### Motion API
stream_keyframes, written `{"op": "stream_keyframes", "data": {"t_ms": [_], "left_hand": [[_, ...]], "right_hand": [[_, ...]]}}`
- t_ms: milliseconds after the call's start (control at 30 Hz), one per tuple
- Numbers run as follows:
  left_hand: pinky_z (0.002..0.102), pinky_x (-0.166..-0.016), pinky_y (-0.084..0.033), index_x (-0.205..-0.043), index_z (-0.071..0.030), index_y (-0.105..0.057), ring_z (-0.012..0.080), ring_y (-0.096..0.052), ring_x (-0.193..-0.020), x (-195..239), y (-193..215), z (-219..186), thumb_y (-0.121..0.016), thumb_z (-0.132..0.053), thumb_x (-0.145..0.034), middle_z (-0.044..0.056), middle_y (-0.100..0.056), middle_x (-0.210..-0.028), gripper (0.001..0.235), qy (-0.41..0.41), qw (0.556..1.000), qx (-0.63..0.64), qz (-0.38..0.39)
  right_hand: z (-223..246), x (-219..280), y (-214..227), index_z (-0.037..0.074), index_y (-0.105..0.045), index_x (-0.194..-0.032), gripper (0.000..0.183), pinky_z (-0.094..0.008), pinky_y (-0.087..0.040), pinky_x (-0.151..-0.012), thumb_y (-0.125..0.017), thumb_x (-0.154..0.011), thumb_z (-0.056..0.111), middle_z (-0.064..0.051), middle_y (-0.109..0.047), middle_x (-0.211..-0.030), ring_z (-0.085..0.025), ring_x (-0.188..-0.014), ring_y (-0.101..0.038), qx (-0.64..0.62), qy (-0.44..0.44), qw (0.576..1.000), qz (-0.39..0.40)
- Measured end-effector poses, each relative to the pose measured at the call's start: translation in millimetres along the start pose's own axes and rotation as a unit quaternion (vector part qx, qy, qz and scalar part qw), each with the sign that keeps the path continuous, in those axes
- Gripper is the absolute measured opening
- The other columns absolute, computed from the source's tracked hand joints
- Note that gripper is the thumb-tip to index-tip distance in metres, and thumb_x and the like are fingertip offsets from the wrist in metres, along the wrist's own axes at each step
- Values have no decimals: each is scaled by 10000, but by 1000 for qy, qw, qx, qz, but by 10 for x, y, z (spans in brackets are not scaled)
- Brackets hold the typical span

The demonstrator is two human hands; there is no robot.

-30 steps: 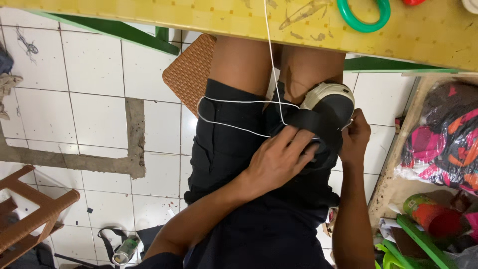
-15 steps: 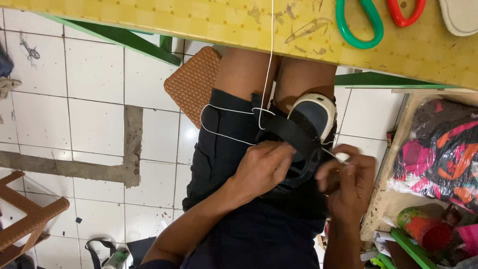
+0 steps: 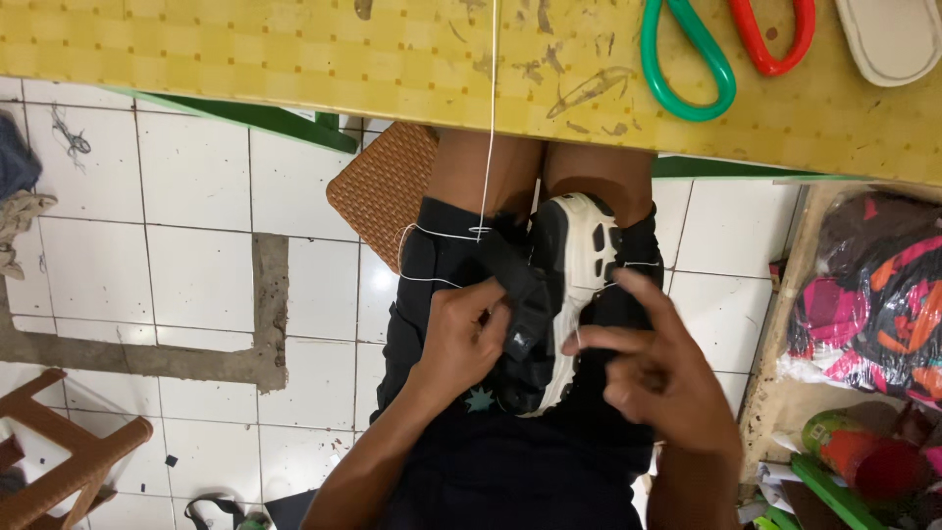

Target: The person sews a black and white shoe held on their lap using a needle and white thread. They repeatedly pass the needle through the shoe's sole and upper, pull the thread tight, and trim the thread with scissors.

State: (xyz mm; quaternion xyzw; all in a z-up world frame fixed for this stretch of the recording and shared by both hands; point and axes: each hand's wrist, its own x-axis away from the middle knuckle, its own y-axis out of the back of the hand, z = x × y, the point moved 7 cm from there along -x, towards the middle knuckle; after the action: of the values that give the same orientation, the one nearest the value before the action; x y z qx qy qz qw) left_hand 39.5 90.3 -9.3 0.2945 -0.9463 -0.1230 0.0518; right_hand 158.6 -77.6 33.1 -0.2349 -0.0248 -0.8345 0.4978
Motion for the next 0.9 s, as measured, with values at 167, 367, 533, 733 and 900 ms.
{"op": "stream_keyframes", "data": {"t_ms": [167,367,533,733,900], "left_hand": [[297,-528,-205,-702,-84,-420,64,-271,-549,-67,-32,-46,-470,83,-956,-47,-314,-592,308,-8,1000,-8,15],[299,-520,-228,-705,-85,-435,62,-292,-554,-90,-50,-55,-484,66,-949,-46,-324,-594,291,-3,1000,-4,30],[294,-473,-299,-1072,31,-778,82,-429,-507,-20,-89,-52,-506,47,-959,2,-531,-598,294,-17,998,-21,48],[279,-491,-341,-1060,7,-768,69,-454,-547,-21,-116,-80,-506,22,-979,-14,-564,-644,274,20,998,-4,54],[273,-468,-314,-1146,23,-764,74,-435,-518,-13,-137,-57,-489,3,-974,-8,-577,-645,325,3,998,-21,53]], "right_hand": [[399,14,-54,170,-692,-1305,437,-301,-533,-674,-782,-887,258,71,-777,-1159,-142,-731,-646,520,55,847,-94],[561,-33,-349,88,-617,-1399,526,-365,-574,-737,-696,-961,367,-48,-586,-1508,-274,-965,-591,724,140,672,-67],[498,-66,-412,-36,-554,-1436,619,-415,-566,-766,-631,-998,395,-153,-483,-1615,-313,-1013,-607,697,139,702,-36],[546,-20,-394,5,-517,-1509,705,-448,-553,-858,-634,-962,433,-102,-497,-1616,-368,-1029,-569,698,63,706,-104],[581,-10,-388,128,-589,-1441,585,-387,-573,-470,-652,-965,462,-9,-499,-1615,-294,-1038,-546,733,60,665,-128]]}}
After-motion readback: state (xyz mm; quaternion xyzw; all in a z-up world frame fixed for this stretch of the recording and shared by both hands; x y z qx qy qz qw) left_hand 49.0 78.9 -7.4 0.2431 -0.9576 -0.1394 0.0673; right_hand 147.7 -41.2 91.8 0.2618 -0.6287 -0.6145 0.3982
